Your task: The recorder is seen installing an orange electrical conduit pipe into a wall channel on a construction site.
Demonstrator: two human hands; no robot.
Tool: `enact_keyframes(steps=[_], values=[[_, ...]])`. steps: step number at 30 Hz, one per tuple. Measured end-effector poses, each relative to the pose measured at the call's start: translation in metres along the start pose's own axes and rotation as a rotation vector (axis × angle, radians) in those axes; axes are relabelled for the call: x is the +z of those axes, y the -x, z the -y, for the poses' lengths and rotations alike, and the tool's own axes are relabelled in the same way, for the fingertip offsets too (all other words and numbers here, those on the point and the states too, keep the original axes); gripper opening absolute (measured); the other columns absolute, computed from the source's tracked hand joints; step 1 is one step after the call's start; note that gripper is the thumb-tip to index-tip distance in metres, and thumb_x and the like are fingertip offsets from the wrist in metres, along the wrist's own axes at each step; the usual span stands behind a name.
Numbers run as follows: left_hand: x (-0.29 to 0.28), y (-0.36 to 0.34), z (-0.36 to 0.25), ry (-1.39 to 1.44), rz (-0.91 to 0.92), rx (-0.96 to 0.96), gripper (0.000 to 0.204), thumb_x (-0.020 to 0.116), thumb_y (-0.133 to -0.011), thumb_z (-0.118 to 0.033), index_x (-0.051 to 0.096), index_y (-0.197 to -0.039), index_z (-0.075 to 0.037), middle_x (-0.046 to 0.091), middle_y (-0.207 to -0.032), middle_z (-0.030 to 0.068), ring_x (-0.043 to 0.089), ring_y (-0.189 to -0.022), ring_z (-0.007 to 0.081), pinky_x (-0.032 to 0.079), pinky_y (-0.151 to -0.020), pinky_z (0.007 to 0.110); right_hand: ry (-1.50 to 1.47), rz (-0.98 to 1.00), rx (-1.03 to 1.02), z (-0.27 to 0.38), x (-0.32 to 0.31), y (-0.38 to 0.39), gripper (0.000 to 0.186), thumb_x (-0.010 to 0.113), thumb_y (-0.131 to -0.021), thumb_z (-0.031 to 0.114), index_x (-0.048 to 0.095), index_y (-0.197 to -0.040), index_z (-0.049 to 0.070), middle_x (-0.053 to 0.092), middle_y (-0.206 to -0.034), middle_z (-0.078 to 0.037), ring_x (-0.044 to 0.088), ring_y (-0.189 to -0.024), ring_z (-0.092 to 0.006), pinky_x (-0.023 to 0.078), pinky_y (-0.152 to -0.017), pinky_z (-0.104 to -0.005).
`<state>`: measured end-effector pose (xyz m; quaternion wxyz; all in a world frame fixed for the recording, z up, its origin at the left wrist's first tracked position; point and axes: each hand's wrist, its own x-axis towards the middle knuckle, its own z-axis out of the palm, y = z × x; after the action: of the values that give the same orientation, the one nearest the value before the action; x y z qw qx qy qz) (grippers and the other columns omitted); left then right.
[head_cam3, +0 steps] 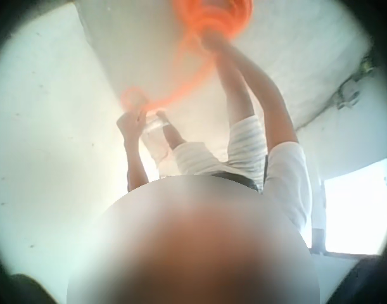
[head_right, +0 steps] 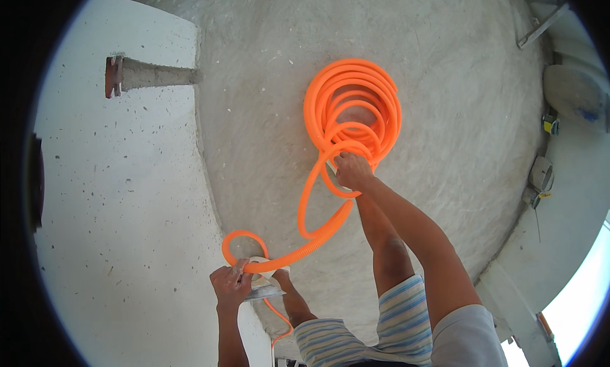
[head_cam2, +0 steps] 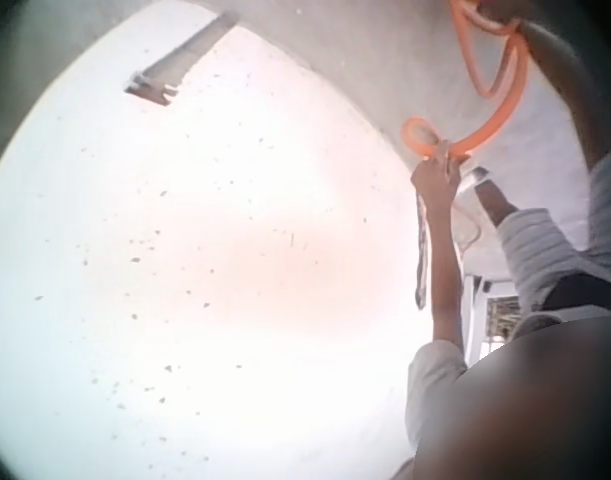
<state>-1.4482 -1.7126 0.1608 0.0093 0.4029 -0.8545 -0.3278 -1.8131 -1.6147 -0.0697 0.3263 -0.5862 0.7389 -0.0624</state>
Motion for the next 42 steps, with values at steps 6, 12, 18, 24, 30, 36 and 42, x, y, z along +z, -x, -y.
enact_keyframes(steps=[6, 12, 18, 24, 30, 36, 42], values=[[0.003, 0.014, 0.004, -0.023, 0.001, -0.019, 0.034, 0.074, -0.067, -0.006, 0.068, -0.100, -0.008, 0.050, -0.051, 0.0007, 0.047, -0.041, 0.0175, 0.038, -0.044, 0.029, -0.122, -0.244, 0.506, -0.066, 0.009, -0.020, 0.006, 0.057, -0.071, 0.006, 0.057, -0.066, 0.002, 0.059, -0.072, -0.013, 0.060, -0.068, -0.0329, 0.050, -0.061, -0.0449], [0.012, 0.025, 0.008, -0.023, -0.034, -0.046, 0.036, 0.064, -0.062, 0.004, 0.065, -0.096, -0.008, 0.044, -0.050, -0.0001, 0.038, -0.040, 0.0172, 0.031, -0.044, 0.029, -0.161, -0.123, -0.044, -0.104, 0.019, -0.042, 0.008, 0.058, -0.071, 0.007, 0.057, -0.064, 0.003, 0.056, -0.063, -0.013, 0.059, -0.061, -0.0318, 0.047, -0.054, -0.0425], [0.029, 0.030, 0.019, -0.094, -0.027, -0.117, 0.039, 0.064, -0.063, 0.006, 0.065, -0.100, -0.007, 0.041, -0.050, 0.0000, 0.038, -0.043, 0.0166, 0.029, -0.045, 0.030, -0.209, 0.165, -0.400, -0.066, 0.016, -0.017, 0.011, 0.061, -0.074, 0.009, 0.055, -0.068, 0.002, 0.055, -0.063, -0.010, 0.056, -0.058, -0.0273, 0.046, -0.048, -0.0366], [0.039, 0.032, 0.019, -0.114, 0.016, -0.096, 0.032, 0.064, -0.071, 0.000, 0.066, -0.103, -0.006, 0.046, -0.051, 0.0003, 0.039, -0.040, 0.0166, 0.031, -0.044, 0.031, -0.313, -0.060, -0.338, -0.075, 0.043, -0.030, 0.006, 0.061, -0.073, 0.002, 0.057, -0.077, 0.001, 0.061, -0.076, -0.010, 0.059, -0.061, -0.0274, 0.051, -0.053, -0.0352], [0.061, 0.031, 0.021, -0.077, 0.048, -0.193, 0.038, 0.066, -0.069, 0.000, 0.064, -0.107, -0.006, 0.049, -0.052, 0.0019, 0.041, -0.040, 0.0180, 0.032, -0.044, 0.032, -0.405, -0.077, -0.020, -0.122, 0.039, -0.050, 0.008, 0.059, -0.072, 0.001, 0.057, -0.080, 0.000, 0.062, -0.078, -0.009, 0.059, -0.061, -0.0288, 0.048, -0.051, -0.0353], [0.084, 0.025, 0.027, -0.064, 0.034, -0.254, 0.041, 0.061, -0.066, 0.002, 0.063, -0.106, -0.006, 0.052, -0.054, 0.0030, 0.043, -0.042, 0.0189, 0.034, -0.045, 0.033, 0.030, 0.128, -0.173, -0.176, 0.000, -0.060, 0.023, 0.056, -0.062, -0.003, 0.054, -0.084, 0.000, 0.062, -0.099, -0.014, 0.058, -0.090, -0.0319, 0.050, -0.077, -0.0406], [0.081, 0.017, 0.032, -0.125, 0.023, -0.247, 0.034, 0.066, -0.070, 0.001, 0.065, -0.103, -0.006, 0.049, -0.052, 0.0025, 0.040, -0.040, 0.0191, 0.032, -0.043, 0.032, 0.232, 0.514, -0.148, -0.213, 0.002, -0.082, 0.050, 0.070, -0.061, 0.014, 0.049, -0.106, 0.004, 0.061, -0.102, -0.013, 0.054, -0.107, -0.0312, 0.039, -0.097, -0.0437]])
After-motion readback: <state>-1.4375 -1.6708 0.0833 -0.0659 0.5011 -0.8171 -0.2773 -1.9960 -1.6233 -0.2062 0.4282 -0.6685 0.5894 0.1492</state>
